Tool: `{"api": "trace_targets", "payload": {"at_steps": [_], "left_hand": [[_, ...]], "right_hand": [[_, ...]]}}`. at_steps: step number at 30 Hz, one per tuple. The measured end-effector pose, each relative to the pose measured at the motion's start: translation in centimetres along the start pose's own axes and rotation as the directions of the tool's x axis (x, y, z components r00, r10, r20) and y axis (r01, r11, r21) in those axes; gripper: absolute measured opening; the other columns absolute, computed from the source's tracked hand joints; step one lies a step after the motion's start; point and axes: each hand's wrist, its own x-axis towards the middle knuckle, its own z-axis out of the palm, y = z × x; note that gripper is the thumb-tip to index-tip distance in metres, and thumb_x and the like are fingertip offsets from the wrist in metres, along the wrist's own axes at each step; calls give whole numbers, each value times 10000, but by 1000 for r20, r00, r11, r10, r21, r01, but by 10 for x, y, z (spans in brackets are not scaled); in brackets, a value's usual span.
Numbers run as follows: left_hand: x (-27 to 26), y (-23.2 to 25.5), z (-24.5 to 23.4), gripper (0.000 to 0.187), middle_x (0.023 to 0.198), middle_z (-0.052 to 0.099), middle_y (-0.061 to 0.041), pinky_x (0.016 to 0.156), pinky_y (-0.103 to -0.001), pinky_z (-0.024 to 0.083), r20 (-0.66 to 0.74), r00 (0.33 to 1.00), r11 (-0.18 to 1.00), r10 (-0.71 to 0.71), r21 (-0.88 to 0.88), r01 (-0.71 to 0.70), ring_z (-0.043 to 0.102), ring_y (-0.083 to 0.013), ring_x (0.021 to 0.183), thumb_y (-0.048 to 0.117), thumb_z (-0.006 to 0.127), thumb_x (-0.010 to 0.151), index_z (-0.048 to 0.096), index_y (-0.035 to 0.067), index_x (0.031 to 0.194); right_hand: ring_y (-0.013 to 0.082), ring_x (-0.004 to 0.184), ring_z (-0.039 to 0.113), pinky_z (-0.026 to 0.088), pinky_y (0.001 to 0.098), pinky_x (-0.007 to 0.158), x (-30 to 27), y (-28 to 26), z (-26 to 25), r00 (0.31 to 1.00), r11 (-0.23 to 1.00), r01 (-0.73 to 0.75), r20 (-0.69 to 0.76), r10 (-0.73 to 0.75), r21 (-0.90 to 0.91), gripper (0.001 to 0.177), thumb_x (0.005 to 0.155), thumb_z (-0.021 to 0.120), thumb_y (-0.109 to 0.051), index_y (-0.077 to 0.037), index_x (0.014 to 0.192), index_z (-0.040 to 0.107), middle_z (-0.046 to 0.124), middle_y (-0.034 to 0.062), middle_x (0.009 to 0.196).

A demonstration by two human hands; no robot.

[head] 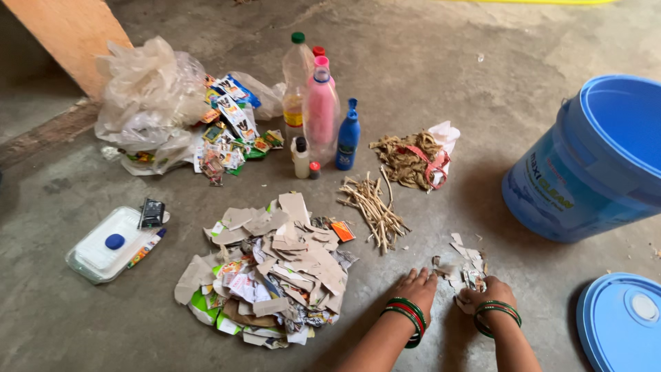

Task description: The person sorts mixed waste on a concrete floor, separating cardboard pieces, plastic wrappers, and small sticks into piles. They then place the sorted cardboard and wrappers into a plastic bag and gather the sticks into a separate bag.

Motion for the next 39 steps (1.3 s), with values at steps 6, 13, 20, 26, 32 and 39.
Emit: {"api": "trace_targets", "payload": {"at_steps": [6,13,20,26,32,39], "left_hand": [[-11,9,-29,725,1680,249,-176,1227,-484,228,-59,995,997,80,5,-80,216,-371,1547,26,645,883,385,87,1558],[-30,2,-77,625,1660,279,-190,1227,-462,256,-50,996,997,68,-20,-69,242,-368,1545,81,653,880,497,116,1485],[-54,-51,-152,624,1661,278,-193,1221,-426,270,-199,979,985,39,-155,-71,259,-378,1521,18,573,908,414,28,1512],[-98,-129,-217,616,1607,388,-164,1239,-378,304,-524,829,935,-197,-354,-2,352,-319,1507,-27,541,901,424,50,1501],[-132,-237,-264,799,1619,303,-156,1168,-414,319,-701,493,835,-515,-540,105,289,-341,1490,-16,617,882,238,113,1573],[-144,-318,-276,831,1606,327,-193,1179,-389,347,-731,305,778,-611,-625,63,332,-333,1482,-66,597,830,266,83,1578]], "right_hand": [[332,941,753,576,445,836,-4,-10,-19,990,998,53,-135,-50,24,418,798,793,-432,-150,1106,808,801,134,979],[272,738,844,646,413,745,1,-38,-49,981,988,-97,178,74,121,384,963,649,-395,-62,1017,833,799,66,749],[238,663,708,577,384,566,-11,-165,-23,944,683,94,153,-292,725,261,948,625,-168,-33,1170,649,703,71,868],[183,593,632,534,348,538,-54,-336,7,846,667,352,82,-527,656,247,922,733,-162,64,997,670,705,129,733],[176,588,673,593,333,578,-66,-505,52,751,620,263,247,-613,739,201,912,697,-164,35,936,699,702,110,714],[171,726,716,602,313,701,-16,-657,139,726,360,114,170,-666,926,94,876,647,-167,-97,915,695,734,46,795]]}}
